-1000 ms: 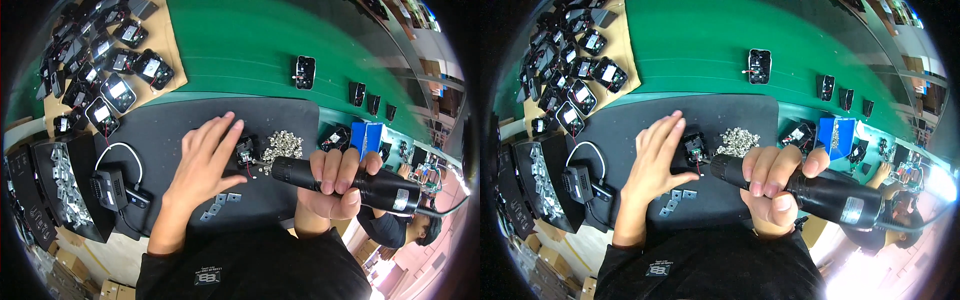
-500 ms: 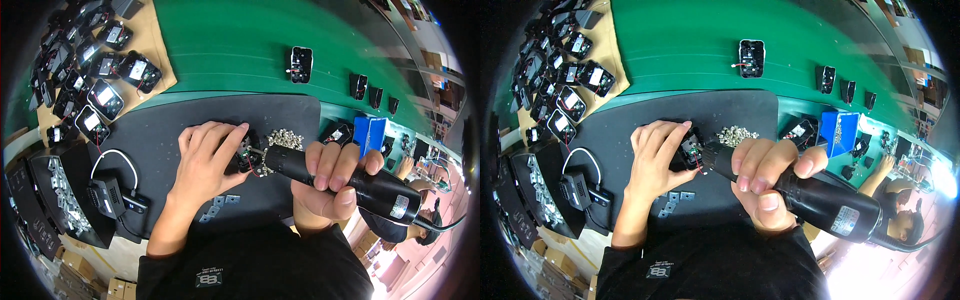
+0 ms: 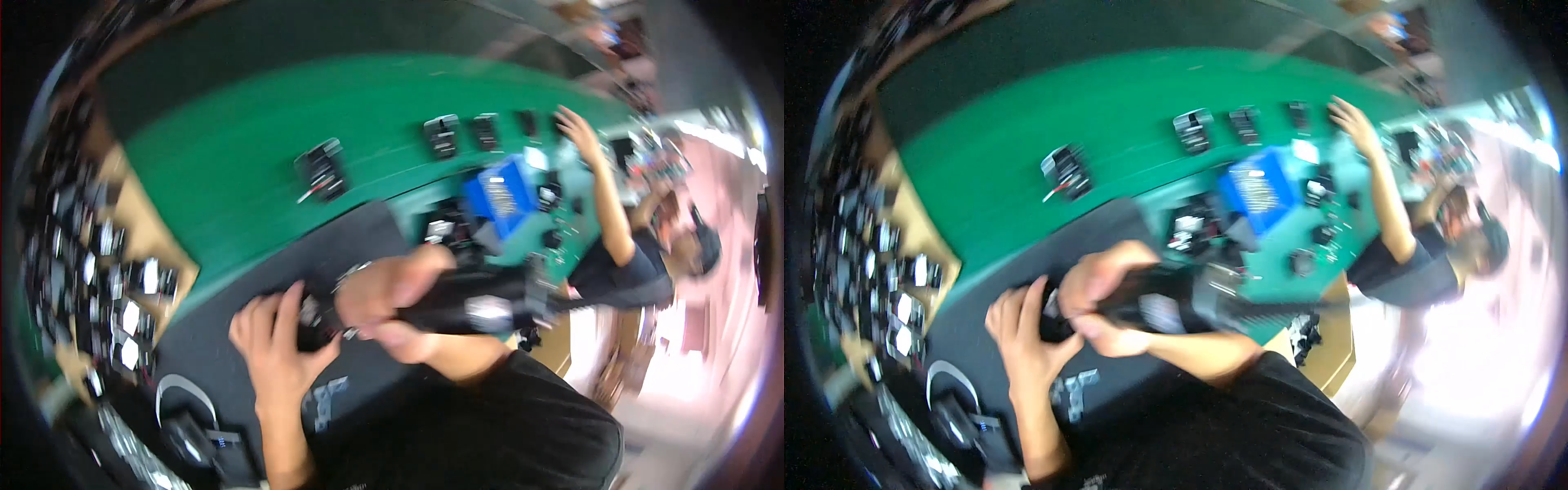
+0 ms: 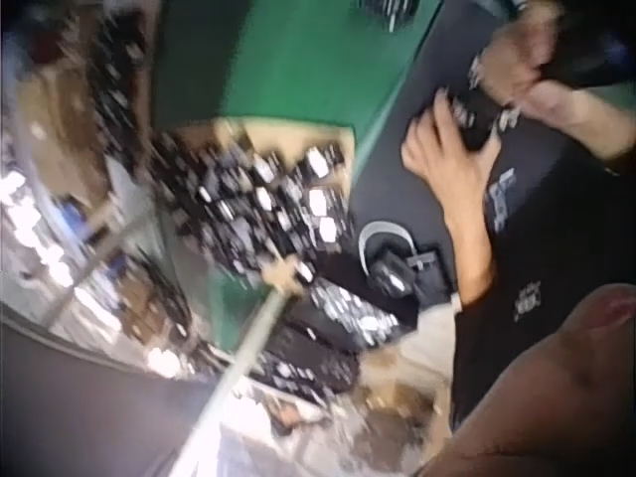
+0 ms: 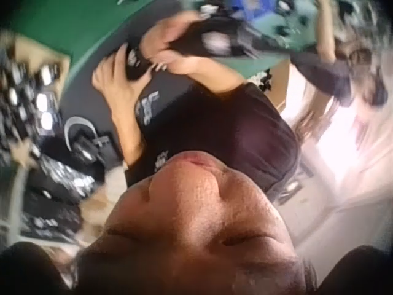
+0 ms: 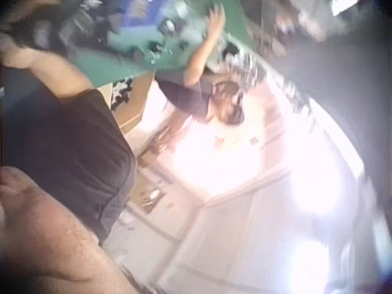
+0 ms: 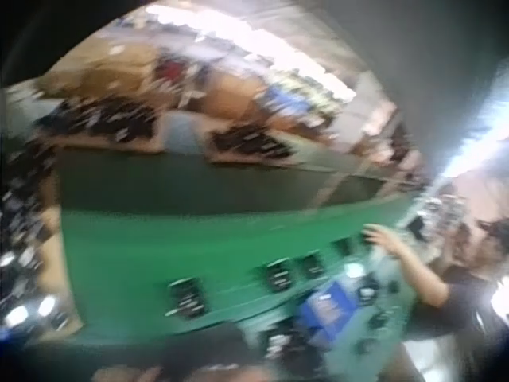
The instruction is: The person assembles electronic components by attaching a metal plate to a plastic housing with screws, using an electric screwdriver.
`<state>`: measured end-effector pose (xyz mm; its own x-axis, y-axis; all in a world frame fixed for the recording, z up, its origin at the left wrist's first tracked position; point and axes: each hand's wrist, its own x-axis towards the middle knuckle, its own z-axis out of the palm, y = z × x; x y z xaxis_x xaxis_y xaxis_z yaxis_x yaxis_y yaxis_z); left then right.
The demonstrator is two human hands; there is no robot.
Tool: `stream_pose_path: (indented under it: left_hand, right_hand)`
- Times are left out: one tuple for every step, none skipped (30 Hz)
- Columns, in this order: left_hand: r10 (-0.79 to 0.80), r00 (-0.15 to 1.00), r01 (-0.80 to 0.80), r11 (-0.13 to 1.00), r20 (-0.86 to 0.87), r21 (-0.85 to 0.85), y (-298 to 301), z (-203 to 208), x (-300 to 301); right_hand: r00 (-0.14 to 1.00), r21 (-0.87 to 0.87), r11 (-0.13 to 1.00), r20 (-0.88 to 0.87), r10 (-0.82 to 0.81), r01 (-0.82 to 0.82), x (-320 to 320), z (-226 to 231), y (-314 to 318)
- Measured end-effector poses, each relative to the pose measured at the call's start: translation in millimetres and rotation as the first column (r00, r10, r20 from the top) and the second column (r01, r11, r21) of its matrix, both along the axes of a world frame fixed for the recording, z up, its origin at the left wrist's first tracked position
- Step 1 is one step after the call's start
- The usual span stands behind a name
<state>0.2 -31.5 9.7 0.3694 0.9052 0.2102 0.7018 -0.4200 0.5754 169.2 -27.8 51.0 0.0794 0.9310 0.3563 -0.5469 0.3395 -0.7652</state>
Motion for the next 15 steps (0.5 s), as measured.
stream_pose_path:
  left_hand:
    - [0.007,1.000,-0.007,1.000,-0.017,0.016,-1,0,0]
    - [0.003,1.000,-0.003,1.000,-0.015,0.014,-3,-1,2]
    - [-0.006,1.000,0.007,0.999,-0.013,0.043,-3,-2,3]
    - [-0.021,1.000,0.021,0.999,-0.010,0.030,-2,-1,6]
    - [-0.034,0.999,0.035,0.996,-0.015,0.076,-1,-4,9]
    - [-0.039,0.999,0.040,0.997,-0.016,0.062,0,-8,14]
    - [-0.064,0.998,0.064,0.992,-0.009,0.110,2,-14,19]
    - [-0.083,0.997,0.083,0.984,-0.008,0.156,4,-20,22]
    - [-0.067,0.998,0.069,0.977,-0.014,0.200,-4,-3,12]
    - [-0.080,0.997,0.080,0.977,-0.010,0.197,-2,-6,13]
    - [-0.078,0.997,0.077,0.977,-0.005,0.197,-2,-11,12]
    - [-0.128,0.992,0.129,0.978,-0.016,0.163,2,-16,5]
    - [-0.139,0.988,0.156,0.920,-0.074,0.360,-9,36,32]
    - [-0.117,0.990,0.135,0.941,-0.077,0.310,-10,29,24]
    - [-0.144,0.984,0.166,0.952,-0.101,0.258,-12,31,20]
  right_hand:
    - [0.997,0.002,1.000,-0.072,-0.018,0.018,-4,-8,2]
    - [0.989,0.007,0.999,-0.146,-0.035,0.036,-4,-16,3]
    - [0.991,-0.005,0.998,-0.117,-0.068,0.068,-3,-23,5]
    - [0.990,-0.023,0.994,-0.093,-0.106,0.104,-3,-27,5]
    - [0.988,-0.062,0.986,-0.025,-0.155,0.153,-4,-27,5]
    - [0.977,-0.103,0.972,0.038,-0.209,0.211,-4,-26,5]
    - [0.972,-0.104,0.967,0.068,-0.227,0.233,0,-23,5]
    - [0.966,-0.111,0.962,0.090,-0.241,0.250,4,-22,5]
    - [0.987,-0.086,0.983,0.002,-0.163,0.163,-8,-6,1]
    - [0.992,-0.099,0.990,-0.066,-0.105,0.098,-8,-10,6]
    - [0.994,-0.106,0.993,-0.083,-0.065,0.056,-9,-18,12]
    - [0.995,-0.112,0.994,-0.099,-0.023,0.012,-9,-23,15]
    - [0.989,-0.131,0.991,-0.142,-0.040,0.022,-5,-19,13]
    - [0.980,-0.136,0.991,-0.195,-0.036,0.009,-5,-6,12]
    - [0.976,-0.087,0.989,-0.172,-0.137,0.123,-2,4,8]
